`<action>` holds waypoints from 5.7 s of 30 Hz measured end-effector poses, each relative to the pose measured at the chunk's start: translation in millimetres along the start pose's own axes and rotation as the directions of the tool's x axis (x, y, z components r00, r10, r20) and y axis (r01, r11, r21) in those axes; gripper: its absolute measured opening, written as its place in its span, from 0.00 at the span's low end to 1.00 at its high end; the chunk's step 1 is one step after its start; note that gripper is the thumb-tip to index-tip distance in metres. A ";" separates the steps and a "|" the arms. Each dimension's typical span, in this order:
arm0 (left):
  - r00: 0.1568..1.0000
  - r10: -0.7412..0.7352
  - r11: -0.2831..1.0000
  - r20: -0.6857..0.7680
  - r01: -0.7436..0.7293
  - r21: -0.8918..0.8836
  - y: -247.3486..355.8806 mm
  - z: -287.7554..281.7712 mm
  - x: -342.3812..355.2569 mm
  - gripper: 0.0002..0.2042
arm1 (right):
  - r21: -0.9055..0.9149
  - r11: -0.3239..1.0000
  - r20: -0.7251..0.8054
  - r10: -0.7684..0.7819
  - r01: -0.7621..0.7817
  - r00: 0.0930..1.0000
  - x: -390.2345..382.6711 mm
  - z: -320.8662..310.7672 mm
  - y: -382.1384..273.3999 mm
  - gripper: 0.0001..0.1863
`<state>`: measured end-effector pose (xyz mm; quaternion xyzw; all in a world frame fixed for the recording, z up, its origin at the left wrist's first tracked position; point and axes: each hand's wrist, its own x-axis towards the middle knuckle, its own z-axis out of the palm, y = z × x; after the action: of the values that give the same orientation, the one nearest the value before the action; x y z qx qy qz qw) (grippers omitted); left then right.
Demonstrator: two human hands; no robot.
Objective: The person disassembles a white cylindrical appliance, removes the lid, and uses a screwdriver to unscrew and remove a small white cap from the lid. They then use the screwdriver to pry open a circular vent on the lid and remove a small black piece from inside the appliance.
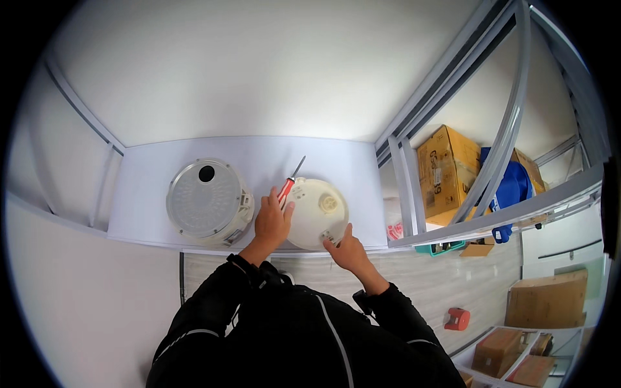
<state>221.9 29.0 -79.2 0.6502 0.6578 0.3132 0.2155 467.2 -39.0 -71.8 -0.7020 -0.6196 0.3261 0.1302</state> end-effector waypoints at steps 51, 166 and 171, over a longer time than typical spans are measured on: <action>0.971 -0.005 1.000 0.239 -0.001 0.027 -11.9 -11.3 19.0 0.31 | 0.021 0.921 -0.380 -0.353 0.390 0.855 47.5 -48.9 -49.7 0.19; 0.835 0.539 0.806 0.112 -0.550 0.219 51.5 -19.8 -13.4 0.20 | -0.321 0.727 -0.340 -0.686 0.606 0.643 3.0 -28.6 -57.7 0.26; 0.863 0.406 0.890 0.302 -0.449 0.085 44.0 -10.4 -10.8 0.33 | -0.440 0.707 -0.218 -0.682 0.553 0.698 18.6 -19.6 -36.9 0.16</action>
<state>247.1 15.1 -42.7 0.8317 0.4823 0.2082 0.1797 450.7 -9.6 -40.9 -0.5071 -0.8325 0.0134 0.2226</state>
